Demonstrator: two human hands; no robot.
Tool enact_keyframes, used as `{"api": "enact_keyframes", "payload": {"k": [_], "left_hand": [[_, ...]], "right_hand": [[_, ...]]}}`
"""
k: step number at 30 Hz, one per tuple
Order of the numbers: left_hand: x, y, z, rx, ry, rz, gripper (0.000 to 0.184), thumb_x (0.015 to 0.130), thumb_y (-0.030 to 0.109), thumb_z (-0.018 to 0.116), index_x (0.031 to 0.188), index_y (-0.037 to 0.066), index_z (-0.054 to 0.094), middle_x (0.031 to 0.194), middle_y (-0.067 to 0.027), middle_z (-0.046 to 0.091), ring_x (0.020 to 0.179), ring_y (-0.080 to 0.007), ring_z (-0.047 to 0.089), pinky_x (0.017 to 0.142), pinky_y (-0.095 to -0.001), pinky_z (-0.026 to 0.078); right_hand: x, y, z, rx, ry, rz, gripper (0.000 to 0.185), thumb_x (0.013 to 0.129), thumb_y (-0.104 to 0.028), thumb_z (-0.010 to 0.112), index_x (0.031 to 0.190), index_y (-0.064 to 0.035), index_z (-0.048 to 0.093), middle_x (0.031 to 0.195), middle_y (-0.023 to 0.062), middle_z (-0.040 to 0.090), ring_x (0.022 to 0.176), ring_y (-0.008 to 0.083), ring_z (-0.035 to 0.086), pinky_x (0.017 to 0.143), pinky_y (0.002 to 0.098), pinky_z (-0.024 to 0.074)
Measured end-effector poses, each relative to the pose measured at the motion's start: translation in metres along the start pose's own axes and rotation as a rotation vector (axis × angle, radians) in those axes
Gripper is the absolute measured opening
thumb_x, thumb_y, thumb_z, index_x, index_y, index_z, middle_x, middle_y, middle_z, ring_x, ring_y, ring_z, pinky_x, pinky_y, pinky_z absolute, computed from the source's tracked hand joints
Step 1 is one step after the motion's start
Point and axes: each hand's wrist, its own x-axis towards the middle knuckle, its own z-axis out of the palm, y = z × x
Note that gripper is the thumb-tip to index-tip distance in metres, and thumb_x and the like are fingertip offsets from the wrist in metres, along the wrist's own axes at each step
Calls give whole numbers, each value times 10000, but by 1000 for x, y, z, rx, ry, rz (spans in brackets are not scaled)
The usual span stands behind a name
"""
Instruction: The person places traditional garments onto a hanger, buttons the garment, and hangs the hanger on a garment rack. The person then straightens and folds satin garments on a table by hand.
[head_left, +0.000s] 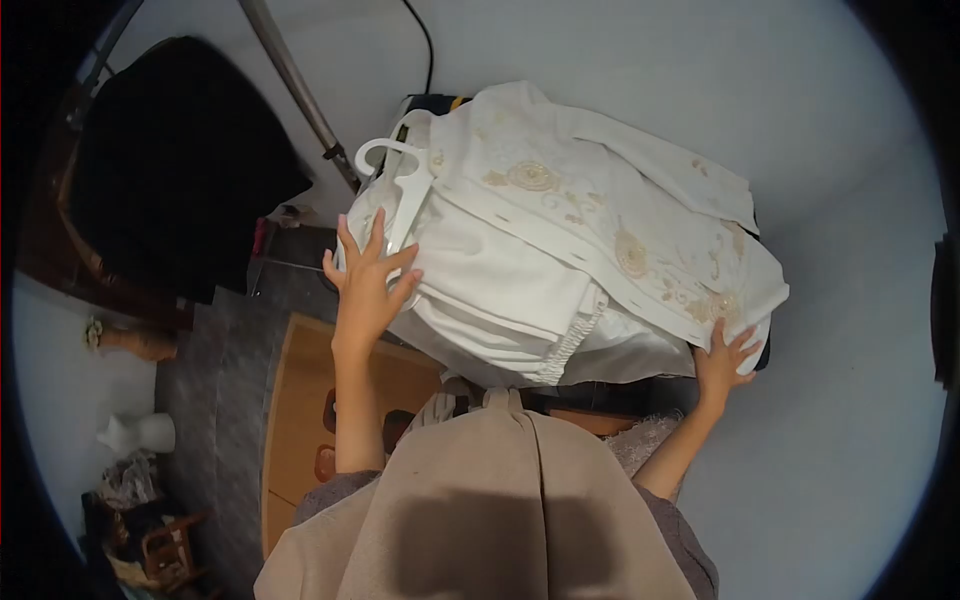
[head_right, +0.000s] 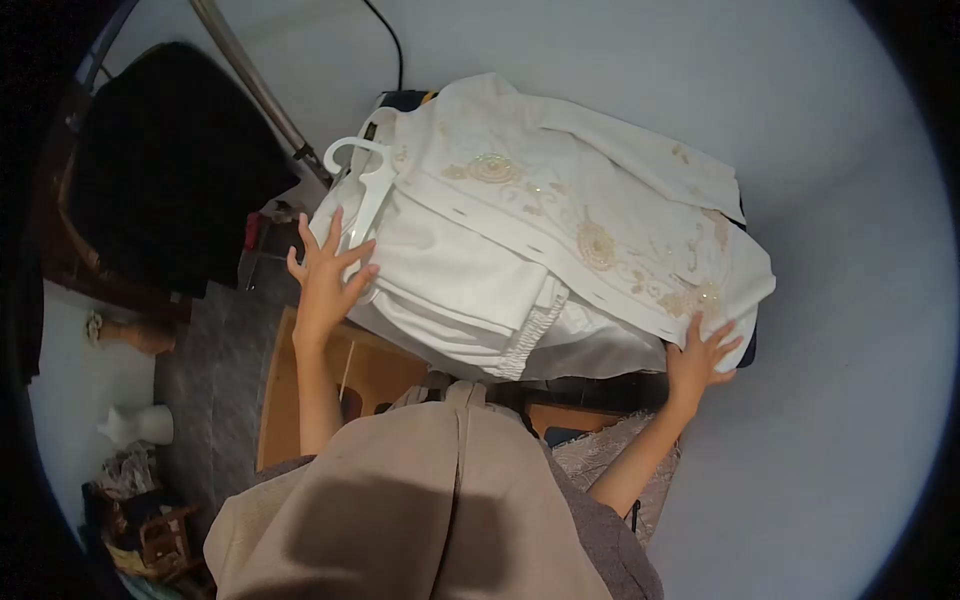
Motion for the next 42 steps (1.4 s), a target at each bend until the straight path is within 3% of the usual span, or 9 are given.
{"api": "enact_keyframes", "payload": {"k": [3,9,14,17,21,23,28,33,42], "left_hand": [[-18,-7,0,-26,-18,-23,388,765,335,702,1122,184,675,1505,-118,273,1397,-431,53,1022,-652,44],[-26,-27,-5,-70,-14,-52,580,674,422,757,1186,178,636,1518,-128,233,1401,-426,48,1029,-655,38],[-20,-48,-20,-122,-108,6,799,490,442,834,1223,212,615,1518,-131,231,1402,-424,42,1048,-628,43],[-13,-62,-15,-183,-121,107,782,465,453,842,1185,222,643,1511,-147,249,1399,-436,44,1044,-624,31],[-9,-74,2,-206,-92,286,609,523,465,806,1083,250,701,1494,-104,305,1394,-423,99,1038,-617,48],[-7,-78,5,-259,-67,320,449,582,456,775,991,274,734,1461,-58,376,1392,-400,132,1028,-616,44],[5,-91,9,-268,-7,397,290,633,395,762,895,272,755,1438,-20,415,1390,-384,146,989,-655,50],[25,-97,8,-227,-13,507,265,643,380,758,883,269,753,1449,13,395,1394,-372,137,963,-692,64],[39,-115,9,-304,-54,488,561,559,497,771,1037,211,700,1460,-19,377,1401,-363,120,988,-673,57]], "right_hand": [[-1,5,4,-120,37,59,724,720,-212,638,1401,-232,393,1540,197,39,1413,404,-4,970,730,114],[-3,6,2,-64,51,298,544,782,-393,634,1292,-232,537,1540,182,68,1415,386,6,952,736,156],[-32,1,6,-61,15,399,502,825,-480,591,1259,-230,572,1536,182,89,1411,396,22,960,724,159],[-70,-26,14,-7,88,314,504,839,-488,574,1268,-224,565,1534,187,97,1409,402,23,965,715,158],[-122,-109,19,372,342,-181,534,823,-411,632,1292,-169,545,1528,210,118,1400,427,55,1035,603,102],[-152,-170,-6,426,278,-327,537,795,-377,664,1279,-168,562,1519,242,119,1394,445,66,1046,600,79],[-217,-277,-24,554,150,-759,505,775,-347,692,1259,-338,548,1514,207,171,1376,473,105,992,677,71],[-210,-328,18,561,373,-615,424,791,-313,680,1202,-365,591,1503,183,228,1379,439,136,976,649,96],[-202,-345,45,553,559,-572,344,762,-368,691,1102,-399,654,1497,138,282,1385,402,161,992,620,64]]}}
